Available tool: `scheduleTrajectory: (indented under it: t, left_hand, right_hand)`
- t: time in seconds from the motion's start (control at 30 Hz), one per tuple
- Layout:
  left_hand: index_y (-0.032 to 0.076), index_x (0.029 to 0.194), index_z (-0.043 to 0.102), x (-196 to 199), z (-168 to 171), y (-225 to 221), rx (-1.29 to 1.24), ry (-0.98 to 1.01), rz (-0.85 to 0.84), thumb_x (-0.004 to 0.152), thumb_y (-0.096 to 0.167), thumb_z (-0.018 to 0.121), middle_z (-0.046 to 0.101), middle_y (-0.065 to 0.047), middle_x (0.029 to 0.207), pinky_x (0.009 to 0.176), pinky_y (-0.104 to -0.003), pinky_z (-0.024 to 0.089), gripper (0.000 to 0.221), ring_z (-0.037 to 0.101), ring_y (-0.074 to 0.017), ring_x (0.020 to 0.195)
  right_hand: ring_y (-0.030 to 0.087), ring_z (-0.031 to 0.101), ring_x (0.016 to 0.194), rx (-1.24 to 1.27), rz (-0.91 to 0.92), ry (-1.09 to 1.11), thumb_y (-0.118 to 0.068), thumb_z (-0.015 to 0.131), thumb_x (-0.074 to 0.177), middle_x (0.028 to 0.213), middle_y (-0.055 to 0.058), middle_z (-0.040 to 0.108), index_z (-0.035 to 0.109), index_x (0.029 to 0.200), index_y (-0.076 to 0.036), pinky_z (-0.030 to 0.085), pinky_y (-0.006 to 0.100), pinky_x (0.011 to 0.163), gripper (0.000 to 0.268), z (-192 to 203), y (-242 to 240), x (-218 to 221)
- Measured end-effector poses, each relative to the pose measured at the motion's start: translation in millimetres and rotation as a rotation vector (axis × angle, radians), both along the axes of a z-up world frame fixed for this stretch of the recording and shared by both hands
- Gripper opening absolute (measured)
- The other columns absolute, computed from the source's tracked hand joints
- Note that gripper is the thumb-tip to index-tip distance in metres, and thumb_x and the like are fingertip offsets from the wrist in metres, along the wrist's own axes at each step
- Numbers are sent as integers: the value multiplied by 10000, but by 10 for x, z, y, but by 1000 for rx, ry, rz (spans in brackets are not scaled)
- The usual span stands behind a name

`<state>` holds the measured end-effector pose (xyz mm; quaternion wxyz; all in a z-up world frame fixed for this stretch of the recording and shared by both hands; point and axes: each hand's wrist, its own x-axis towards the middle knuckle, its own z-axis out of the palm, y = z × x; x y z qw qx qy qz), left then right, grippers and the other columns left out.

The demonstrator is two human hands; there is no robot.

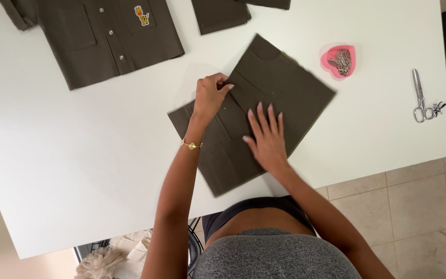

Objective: Aligning fabric pieces and securing them with pins on a work table.

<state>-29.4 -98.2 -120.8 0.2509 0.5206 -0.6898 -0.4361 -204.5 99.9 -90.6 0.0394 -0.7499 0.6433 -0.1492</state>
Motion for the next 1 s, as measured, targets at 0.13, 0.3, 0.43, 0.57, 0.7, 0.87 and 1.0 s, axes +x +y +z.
scheduleTrajectory:
  t: [0.13,0.3,0.43,0.57,0.7,0.87,1.0]
  left_hand:
    - [14,1123,788,-26,244,146,-189,-63,-83,937,77,861,806,-171,969,902,-409,665,209,795,-326,976]
    - [170,1298,683,-97,64,510,-453,-178,-168,1068,199,730,789,-30,1063,1146,-461,377,237,674,-201,1135]
    - [175,1325,694,-75,77,526,-428,-44,-143,1070,195,752,796,-46,1055,1205,-469,329,263,679,-198,1111]
    - [184,1322,706,-68,19,512,-377,34,-104,1037,199,802,807,-37,1039,1220,-453,337,301,694,-172,1090]
    - [182,1315,710,-79,-1,509,-359,74,-67,1011,192,834,806,-44,1003,1211,-437,344,328,708,-168,1064]
    - [187,1294,709,-86,-54,488,-403,75,-58,990,200,851,801,-19,1022,1184,-441,381,335,699,-180,1046]
    - [159,1256,711,-93,126,509,-508,43,-43,985,176,848,740,-25,1144,1108,-451,444,304,638,-219,1137]
  right_hand:
    - [514,265,1619,72,16,25,-589,470,1122,1762,255,343,311,1737,-29,279,668,1268,846,237,359,274]
    - [337,596,1403,-64,88,-58,-441,540,1110,1631,46,582,705,1437,-124,548,488,1001,485,122,436,135]
    - [392,361,1620,-126,220,-22,-247,561,1121,1756,78,440,564,1633,-146,341,597,1269,522,163,-26,-155]
    - [427,114,1674,38,209,-1,-497,542,1127,1820,24,291,423,1722,-271,112,674,1326,647,117,-38,-184]
    - [464,86,1668,54,217,18,-578,528,1111,1822,24,282,409,1725,-318,84,716,1310,677,119,-28,-174]
    - [479,72,1664,70,212,43,-582,499,1123,1831,25,249,356,1746,-335,81,715,1309,686,90,-16,-174]
    - [480,57,1666,97,194,42,-589,480,1126,1832,29,236,339,1750,-342,67,716,1311,686,94,5,-162]
